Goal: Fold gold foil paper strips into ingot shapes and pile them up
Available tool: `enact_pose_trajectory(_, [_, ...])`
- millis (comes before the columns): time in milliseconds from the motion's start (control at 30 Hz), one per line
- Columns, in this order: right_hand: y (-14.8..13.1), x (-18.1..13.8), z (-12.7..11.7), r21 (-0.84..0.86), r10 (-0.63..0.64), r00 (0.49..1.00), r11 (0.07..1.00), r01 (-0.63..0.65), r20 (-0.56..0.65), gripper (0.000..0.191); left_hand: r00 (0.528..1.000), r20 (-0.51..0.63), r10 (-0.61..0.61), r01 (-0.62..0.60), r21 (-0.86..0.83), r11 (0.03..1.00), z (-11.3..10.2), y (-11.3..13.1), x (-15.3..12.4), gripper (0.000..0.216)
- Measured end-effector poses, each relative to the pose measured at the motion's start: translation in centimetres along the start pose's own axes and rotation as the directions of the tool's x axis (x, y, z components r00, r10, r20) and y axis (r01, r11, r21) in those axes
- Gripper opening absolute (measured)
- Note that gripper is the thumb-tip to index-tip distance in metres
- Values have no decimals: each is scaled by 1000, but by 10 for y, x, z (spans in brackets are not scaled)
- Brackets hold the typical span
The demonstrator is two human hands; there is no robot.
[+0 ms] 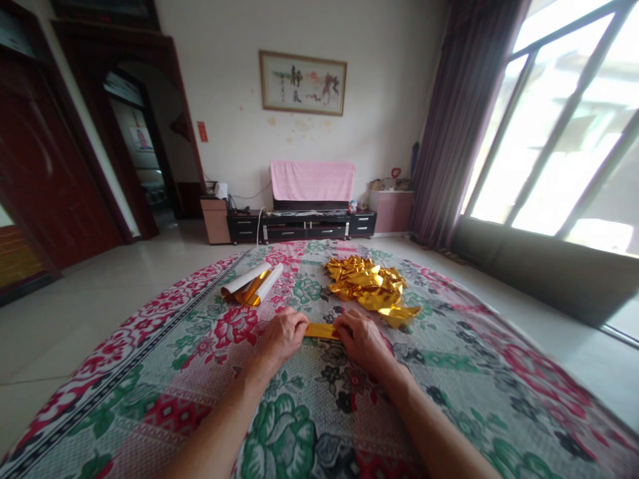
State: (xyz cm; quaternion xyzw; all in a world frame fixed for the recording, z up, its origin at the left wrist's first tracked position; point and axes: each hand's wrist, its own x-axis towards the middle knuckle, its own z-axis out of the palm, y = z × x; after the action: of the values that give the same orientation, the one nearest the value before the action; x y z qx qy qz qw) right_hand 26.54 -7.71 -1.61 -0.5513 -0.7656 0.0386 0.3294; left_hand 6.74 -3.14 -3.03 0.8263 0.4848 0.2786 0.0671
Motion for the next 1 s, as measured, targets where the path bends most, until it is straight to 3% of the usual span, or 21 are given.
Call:
enact_pose_trajectory(667, [3,-1,4,-23,-5,1000,1000,6,3,18,1000,7,-8,8,3,1000,0,2,2,20])
enact_pose_trajectory(1000, [1,-3,7,-38,-10,999,999,8,-54,20,994,-95,55,-55,-6,998,1,2,-2,19])
